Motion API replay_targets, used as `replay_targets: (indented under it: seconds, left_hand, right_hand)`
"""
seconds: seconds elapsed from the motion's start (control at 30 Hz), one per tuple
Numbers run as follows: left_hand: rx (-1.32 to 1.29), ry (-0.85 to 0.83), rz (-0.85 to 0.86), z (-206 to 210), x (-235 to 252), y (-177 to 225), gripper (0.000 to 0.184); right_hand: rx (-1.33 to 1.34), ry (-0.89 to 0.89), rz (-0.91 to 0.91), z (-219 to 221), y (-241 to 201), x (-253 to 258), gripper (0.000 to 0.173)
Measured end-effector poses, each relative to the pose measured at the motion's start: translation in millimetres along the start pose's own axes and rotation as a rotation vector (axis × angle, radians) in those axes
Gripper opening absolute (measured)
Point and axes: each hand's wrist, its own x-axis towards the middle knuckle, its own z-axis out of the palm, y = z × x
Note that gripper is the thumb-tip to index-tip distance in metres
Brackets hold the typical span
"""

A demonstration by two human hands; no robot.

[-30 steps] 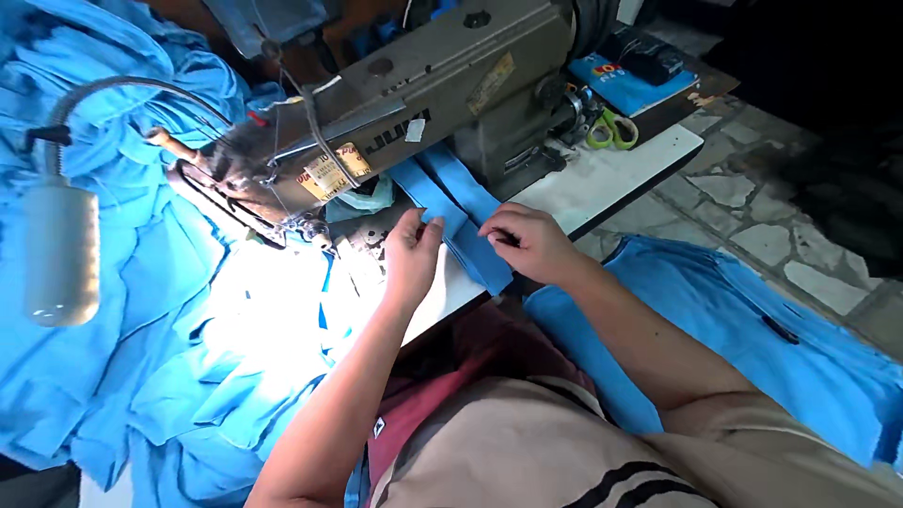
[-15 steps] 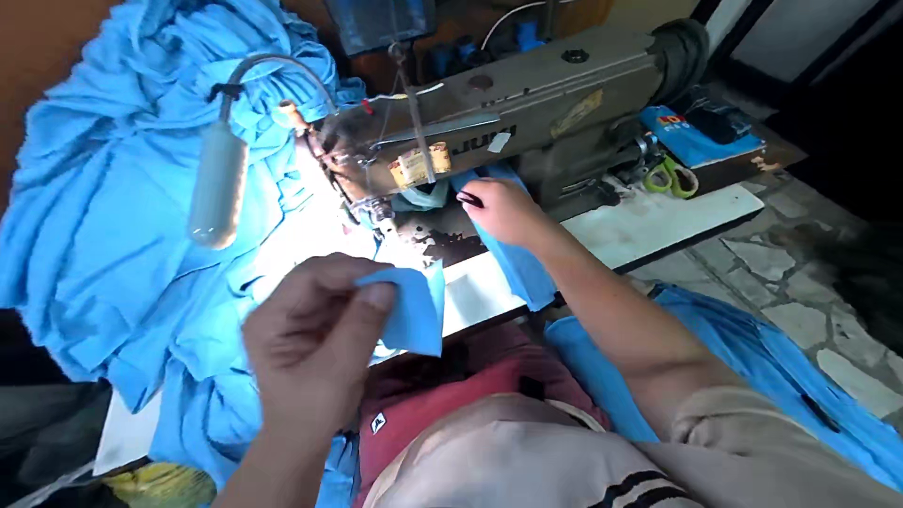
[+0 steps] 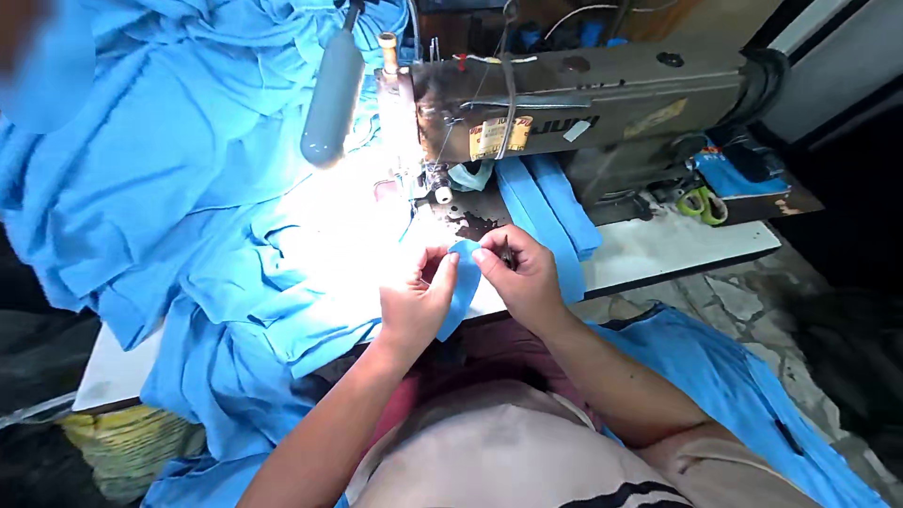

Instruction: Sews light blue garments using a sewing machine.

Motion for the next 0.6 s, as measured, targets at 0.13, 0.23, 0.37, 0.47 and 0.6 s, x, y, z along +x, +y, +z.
replay_targets:
  seconds: [0.13,0.23,0.37,0.47,0.6]
  left_hand:
    - [0.044,-0.005,0.079,1.8,1.6,0.5,0.013]
    - [-0.035,-0.014,0.021,2.9,3.3,3.6,0.009]
    - [-0.114,-0.052,-0.062,2.5,4.7,10.3,0.008]
    - [-0.117,-0.067,-0.077,2.9,5.0,13.8,0.010]
    - [-0.102,-0.133,-0.061,0.2,5.7,22.7,0.017]
  right_hand:
    - [-0.060,0.040,-0.080,6.2,-0.1,-0.3,0.005]
    - [-0.095,0.054,-0.125,8.9,1.4,-0.9,0.008]
    - [-0.100,0.066,-0.168,9.1,1.2,-1.0,0.009]
    - [-0.090,0.094,-0.169,7.3,-0.5,-0.9,0.008]
    - [-0.072,0.119,-0.206,2.5,-3.1,-0.3,0.009]
